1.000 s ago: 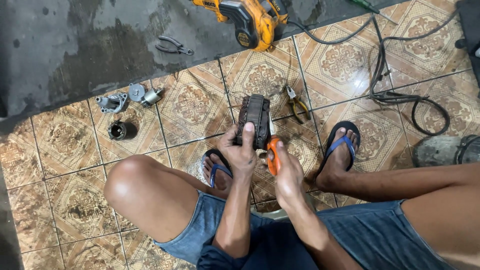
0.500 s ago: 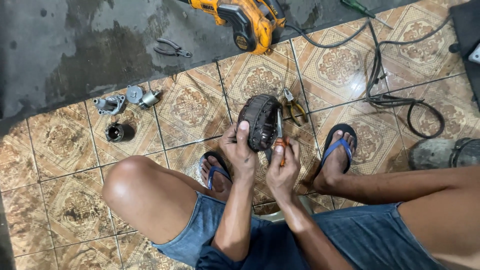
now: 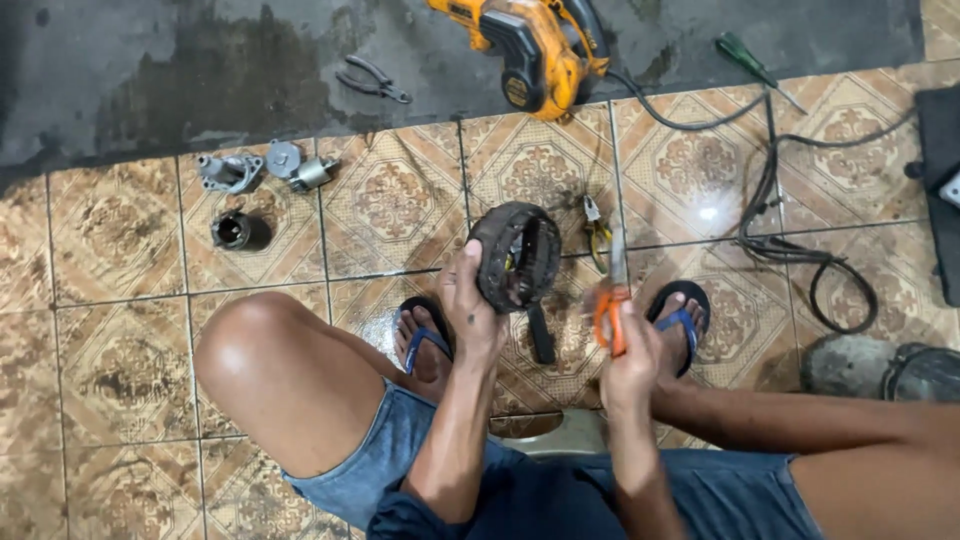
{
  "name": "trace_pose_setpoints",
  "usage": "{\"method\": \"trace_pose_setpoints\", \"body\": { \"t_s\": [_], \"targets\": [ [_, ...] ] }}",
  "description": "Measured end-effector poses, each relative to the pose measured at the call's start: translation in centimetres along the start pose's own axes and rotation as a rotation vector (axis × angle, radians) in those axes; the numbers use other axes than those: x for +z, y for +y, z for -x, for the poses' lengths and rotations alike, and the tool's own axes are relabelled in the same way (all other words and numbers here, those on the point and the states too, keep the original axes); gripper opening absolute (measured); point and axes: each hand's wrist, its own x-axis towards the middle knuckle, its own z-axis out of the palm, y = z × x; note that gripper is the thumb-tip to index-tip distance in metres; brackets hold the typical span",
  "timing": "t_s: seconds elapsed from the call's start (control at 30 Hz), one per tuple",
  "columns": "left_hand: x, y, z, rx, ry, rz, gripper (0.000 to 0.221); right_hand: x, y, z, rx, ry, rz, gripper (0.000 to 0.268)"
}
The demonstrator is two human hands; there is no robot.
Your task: Cutting copper windings from an electric motor stator and using a hammer to remove components.
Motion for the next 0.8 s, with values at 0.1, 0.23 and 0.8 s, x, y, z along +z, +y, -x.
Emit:
{"method": "trace_pose_setpoints", "body": {
  "t_s": [0.1, 0.23, 0.8],
  "targets": [
    [-0.3, 0.1, -0.6, -0.014, -0.078, 0.113, 0.03, -1.6, 1.2, 0.4, 0.457, -0.049, -0.5, 0.03],
    [-0.3, 0.7, -0.6, -0.004, -0.125, 0.145, 0.028, 0.2, -3.7, 0.0, 0.9, -0.496, -0.649, 0.03],
    [1.6, 4.2, 1.8, -0.058, -0.265, 0.164, 0.034, -1.4, -0.7, -0.8, 0.929, -0.692, -0.828, 0.041]
  ]
}}
